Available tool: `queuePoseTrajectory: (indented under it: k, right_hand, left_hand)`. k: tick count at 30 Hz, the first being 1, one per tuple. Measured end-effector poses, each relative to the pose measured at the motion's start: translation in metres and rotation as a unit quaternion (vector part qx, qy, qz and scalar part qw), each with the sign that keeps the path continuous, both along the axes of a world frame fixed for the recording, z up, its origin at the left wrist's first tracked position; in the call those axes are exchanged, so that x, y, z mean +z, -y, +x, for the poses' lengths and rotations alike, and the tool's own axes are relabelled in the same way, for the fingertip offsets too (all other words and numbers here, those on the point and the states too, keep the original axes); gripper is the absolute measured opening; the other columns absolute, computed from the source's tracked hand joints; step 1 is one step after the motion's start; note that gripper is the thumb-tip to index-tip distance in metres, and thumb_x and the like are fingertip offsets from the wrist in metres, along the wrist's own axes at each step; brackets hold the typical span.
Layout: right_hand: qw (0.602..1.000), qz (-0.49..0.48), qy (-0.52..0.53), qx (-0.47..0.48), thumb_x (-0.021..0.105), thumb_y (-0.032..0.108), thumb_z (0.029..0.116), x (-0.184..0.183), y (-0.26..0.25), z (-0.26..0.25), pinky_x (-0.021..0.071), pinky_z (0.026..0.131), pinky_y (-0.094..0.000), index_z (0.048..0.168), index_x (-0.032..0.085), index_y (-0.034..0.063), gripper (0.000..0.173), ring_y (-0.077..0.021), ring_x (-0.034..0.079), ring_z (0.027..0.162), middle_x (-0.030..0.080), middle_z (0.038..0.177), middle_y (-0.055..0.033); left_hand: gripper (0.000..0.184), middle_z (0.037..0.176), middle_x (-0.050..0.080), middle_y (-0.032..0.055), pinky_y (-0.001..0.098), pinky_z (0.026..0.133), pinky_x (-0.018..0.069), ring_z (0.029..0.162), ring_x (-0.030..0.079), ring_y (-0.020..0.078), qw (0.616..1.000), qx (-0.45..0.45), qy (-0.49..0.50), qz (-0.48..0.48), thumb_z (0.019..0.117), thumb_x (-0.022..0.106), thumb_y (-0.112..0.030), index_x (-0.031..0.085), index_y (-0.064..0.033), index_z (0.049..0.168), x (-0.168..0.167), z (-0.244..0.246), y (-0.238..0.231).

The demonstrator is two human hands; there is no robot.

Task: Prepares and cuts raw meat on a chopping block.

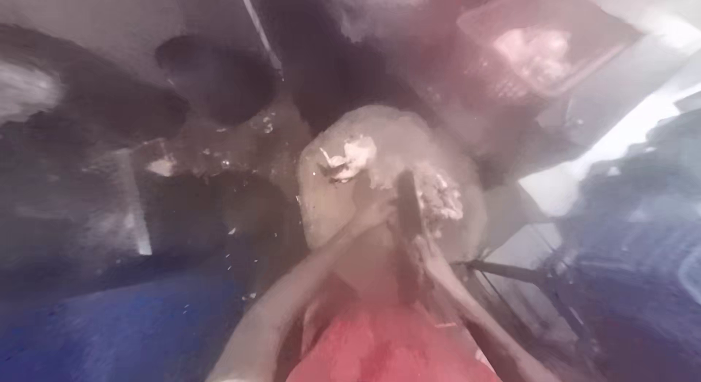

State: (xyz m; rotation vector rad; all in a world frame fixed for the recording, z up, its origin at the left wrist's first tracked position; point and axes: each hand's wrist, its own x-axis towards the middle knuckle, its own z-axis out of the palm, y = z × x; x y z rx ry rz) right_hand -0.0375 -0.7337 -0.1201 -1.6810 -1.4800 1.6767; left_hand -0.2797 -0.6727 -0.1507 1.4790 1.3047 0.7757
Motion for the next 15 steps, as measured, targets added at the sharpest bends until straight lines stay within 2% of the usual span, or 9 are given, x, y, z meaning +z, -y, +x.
queuePoseTrajectory:
  k: [3, 5, 6, 8, 10, 12, 13, 14, 15]
  right_hand:
    - [0.992, 0.033, 0.049, 0.113, 0.046, 0.048, 0.1039, 0.002, 0.028, 0.044, 0.0604, 0.076, -0.0402, 0.134, 0.058, 0.0051, 0.054, -0.0157, 0.069, 0.080, 0.070, 0.096, -0.0083]
    - [0.967, -0.053, 0.098, 0.229, 0.049, 0.057, 0.1017, -0.011, 0.033, 0.071, 0.0567, 0.079, -0.0452, 0.127, 0.061, 0.0027, 0.061, -0.0212, 0.066, 0.083, 0.068, 0.096, -0.0121]
    - [0.946, -0.091, 0.123, 0.287, 0.047, 0.055, 0.1041, -0.017, 0.034, 0.079, 0.0549, 0.083, -0.0498, 0.121, 0.061, -0.0006, 0.060, -0.0272, 0.066, 0.086, 0.066, 0.097, -0.0169]
    - [0.925, -0.083, 0.151, 0.338, 0.046, 0.050, 0.1068, -0.026, 0.037, 0.082, 0.0547, 0.086, -0.0531, 0.126, 0.061, 0.0023, 0.053, -0.0320, 0.068, 0.091, 0.068, 0.100, -0.0198]
    - [0.926, -0.027, 0.157, 0.342, 0.046, 0.041, 0.1083, -0.020, 0.033, 0.079, 0.0540, 0.093, -0.0569, 0.146, 0.049, 0.0119, 0.048, -0.0348, 0.069, 0.103, 0.068, 0.116, -0.0200]
    - [0.927, 0.034, 0.102, 0.359, 0.051, 0.025, 0.1075, -0.018, 0.033, 0.076, 0.0502, 0.106, -0.0556, 0.159, 0.035, 0.0244, 0.054, -0.0302, 0.065, 0.123, 0.061, 0.142, -0.0124]
    - [0.923, 0.055, 0.049, 0.377, 0.052, 0.017, 0.1062, -0.018, 0.031, 0.074, 0.0456, 0.113, -0.0510, 0.162, 0.030, 0.0266, 0.061, -0.0254, 0.057, 0.134, 0.052, 0.154, -0.0079]
    - [0.920, 0.063, -0.021, 0.386, 0.053, 0.010, 0.1050, -0.023, 0.030, 0.072, 0.0396, 0.119, -0.0457, 0.162, 0.031, 0.0236, 0.063, -0.0217, 0.049, 0.142, 0.044, 0.160, -0.0063]
    - [0.918, 0.062, -0.093, 0.380, 0.052, 0.005, 0.1032, -0.032, 0.030, 0.068, 0.0378, 0.121, -0.0427, 0.160, 0.037, 0.0187, 0.060, -0.0202, 0.046, 0.144, 0.043, 0.160, -0.0065]
  left_hand:
    - [0.031, 0.126, 0.069, 0.0144, 0.0459, 0.104, 0.0525, 0.116, 0.066, 0.0253, 0.957, 0.223, -0.166, 0.079, 0.1030, 0.058, -0.021, 0.067, -0.0051, 0.128, -0.005, -0.053, -0.031]
    - [0.035, 0.129, 0.067, 0.0149, 0.0521, 0.107, 0.0489, 0.121, 0.064, 0.0308, 0.919, 0.231, -0.312, 0.065, 0.0994, 0.061, -0.026, 0.068, -0.0075, 0.128, -0.029, -0.086, -0.045]
    - [0.035, 0.130, 0.067, 0.0146, 0.0534, 0.108, 0.0475, 0.123, 0.062, 0.0320, 0.913, 0.206, -0.351, 0.036, 0.0994, 0.060, -0.027, 0.067, -0.0093, 0.129, -0.040, -0.096, -0.047]
    - [0.034, 0.126, 0.069, 0.0139, 0.0533, 0.104, 0.0503, 0.118, 0.065, 0.0311, 0.916, 0.167, -0.364, 0.006, 0.0992, 0.058, -0.026, 0.068, -0.0106, 0.128, -0.038, -0.107, -0.049]
    - [0.031, 0.115, 0.072, 0.0132, 0.0519, 0.097, 0.0539, 0.106, 0.069, 0.0279, 0.931, 0.169, -0.324, -0.019, 0.1001, 0.061, -0.028, 0.068, -0.0102, 0.125, -0.004, -0.111, -0.051]
    - [0.030, 0.104, 0.073, 0.0108, 0.0475, 0.089, 0.0560, 0.094, 0.070, 0.0231, 0.932, 0.222, -0.286, -0.014, 0.0983, 0.067, -0.028, 0.069, -0.0107, 0.122, 0.043, -0.116, -0.041]
    - [0.028, 0.100, 0.072, 0.0108, 0.0446, 0.085, 0.0563, 0.088, 0.068, 0.0210, 0.933, 0.253, -0.255, -0.001, 0.0972, 0.068, -0.024, 0.069, -0.0082, 0.120, 0.070, -0.116, -0.033]
    - [0.024, 0.095, 0.069, 0.0102, 0.0400, 0.079, 0.0560, 0.082, 0.066, 0.0179, 0.935, 0.276, -0.220, 0.021, 0.0969, 0.068, -0.018, 0.068, -0.0052, 0.117, 0.098, -0.114, -0.023]
    - [0.018, 0.089, 0.066, 0.0071, 0.0334, 0.071, 0.0540, 0.075, 0.061, 0.0128, 0.938, 0.289, -0.187, 0.046, 0.0968, 0.066, -0.014, 0.066, -0.0041, 0.112, 0.120, -0.112, -0.013]
